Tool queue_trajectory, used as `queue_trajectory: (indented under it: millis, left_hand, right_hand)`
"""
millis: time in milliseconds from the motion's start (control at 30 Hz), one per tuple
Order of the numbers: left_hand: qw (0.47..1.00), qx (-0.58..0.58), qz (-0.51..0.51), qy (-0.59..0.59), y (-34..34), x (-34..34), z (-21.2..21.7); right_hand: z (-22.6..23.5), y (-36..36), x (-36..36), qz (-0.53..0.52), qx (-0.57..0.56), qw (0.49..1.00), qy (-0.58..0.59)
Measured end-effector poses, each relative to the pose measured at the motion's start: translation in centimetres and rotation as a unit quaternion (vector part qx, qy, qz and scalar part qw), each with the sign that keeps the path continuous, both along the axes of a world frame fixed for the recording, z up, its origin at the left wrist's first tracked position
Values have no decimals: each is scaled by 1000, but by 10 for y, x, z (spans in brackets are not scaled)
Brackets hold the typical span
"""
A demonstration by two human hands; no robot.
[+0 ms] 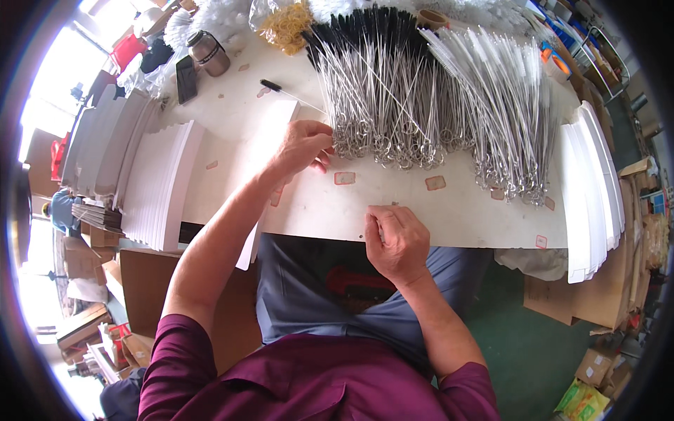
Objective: The person slides a bundle of brushes into a white cardboard sleeve by hand.
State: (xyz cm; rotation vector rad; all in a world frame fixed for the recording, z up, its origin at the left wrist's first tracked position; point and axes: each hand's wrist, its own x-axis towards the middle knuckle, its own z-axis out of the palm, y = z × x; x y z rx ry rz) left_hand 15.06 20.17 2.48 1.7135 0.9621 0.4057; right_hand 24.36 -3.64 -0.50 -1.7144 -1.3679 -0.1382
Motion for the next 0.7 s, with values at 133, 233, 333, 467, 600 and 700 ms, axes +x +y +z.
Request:
queue_trajectory:
  millis: [133, 233, 333, 467, 600, 700]
  left_hand:
    - [999, -6, 35, -2, -6, 0, 17]
    - [1000, 10, 8, 4, -10, 7, 16]
    - [998, -56, 16, -17, -6, 3, 17]
    - [997, -67, 27, -31, 0, -7, 26]
    - [985, -100, 42, -136, 0, -9, 40]
    - [924, -227, 48, -303, 0, -8, 29]
  right_hand:
    - [-2, 1, 0, -1, 11, 1000, -5]
    - [1, 0, 0, -2, 8, 1000, -8]
    - [-2, 3, 1, 2, 18, 1000, -8]
    - [-2, 2, -1, 2, 11, 1000, 2]
    - [-2, 0, 3, 3, 10, 1000, -5]
    - [-1, -1, 1, 6, 10, 1000, -6]
